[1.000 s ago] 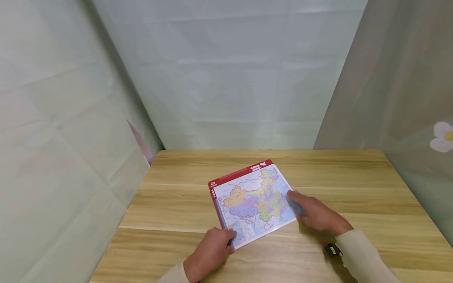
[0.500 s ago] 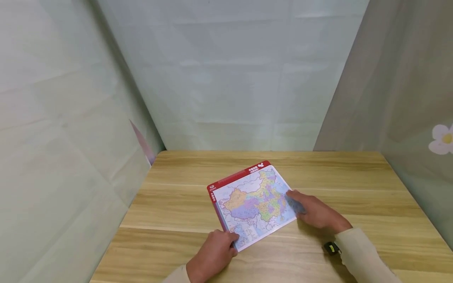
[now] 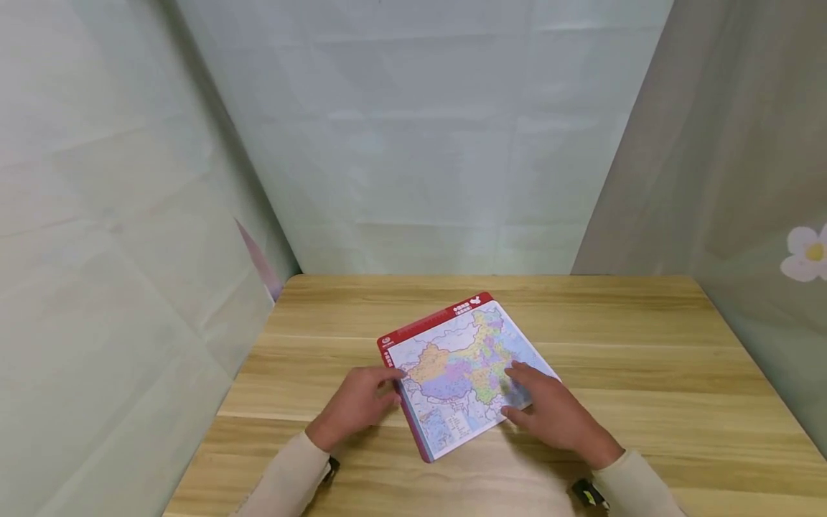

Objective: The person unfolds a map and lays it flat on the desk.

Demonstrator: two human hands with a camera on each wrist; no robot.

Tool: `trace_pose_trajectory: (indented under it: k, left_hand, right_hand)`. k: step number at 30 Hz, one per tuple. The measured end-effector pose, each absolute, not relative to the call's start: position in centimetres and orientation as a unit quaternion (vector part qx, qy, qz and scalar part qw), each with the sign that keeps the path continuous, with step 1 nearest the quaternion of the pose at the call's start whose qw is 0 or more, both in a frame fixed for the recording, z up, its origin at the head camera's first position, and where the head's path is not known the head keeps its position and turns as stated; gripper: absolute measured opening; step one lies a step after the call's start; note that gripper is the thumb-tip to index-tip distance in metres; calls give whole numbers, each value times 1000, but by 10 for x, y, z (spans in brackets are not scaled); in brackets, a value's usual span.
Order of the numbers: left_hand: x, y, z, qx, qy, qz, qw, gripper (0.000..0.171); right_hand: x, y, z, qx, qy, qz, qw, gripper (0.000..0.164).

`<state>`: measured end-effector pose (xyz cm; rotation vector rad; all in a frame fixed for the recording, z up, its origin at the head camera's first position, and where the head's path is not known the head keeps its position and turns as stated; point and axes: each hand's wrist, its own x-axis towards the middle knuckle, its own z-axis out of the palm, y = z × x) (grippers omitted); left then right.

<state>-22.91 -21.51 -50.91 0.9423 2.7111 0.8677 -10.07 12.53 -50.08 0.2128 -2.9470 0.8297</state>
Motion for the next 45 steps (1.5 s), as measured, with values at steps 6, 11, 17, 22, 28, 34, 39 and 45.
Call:
trace_pose_trajectory:
  k: [6,11,17,22,28,34,39,45]
  left_hand:
    - [-282,-226,-511,285,906,304,72,43]
    - [-314,-229,-513,299,904,294,88,41]
    - [-342,-230,-521,345,891,268,121,46]
    - [-354,-230,-524,390,873,249,150,46]
    - [-358,-227,-521,430,860,225,158,43]
    - [-362,-224,-516,434,864,203,157,41]
    - [-364,-223,-516,430,867,196,161,40]
    - [-365,-223,-517,450,860,188,151,38]
  right_hand:
    - [-88,80,-503,40,-956,291,28,75]
    - [-86,42,-505,50,-952,302,17,82]
    - [-88,4,-508,77,-948,310,3,70]
    - [-92,-12,-515,80,-946,313,0,59]
    - [-95,-17,-518,65,-952,300,5,52]
    - [-96,-20,-516,63,-962,264,31,55]
    - [-96,-22,-517,64,-966,248,46,55]
    - [-95,-18,-518,69,-968,237,49,56]
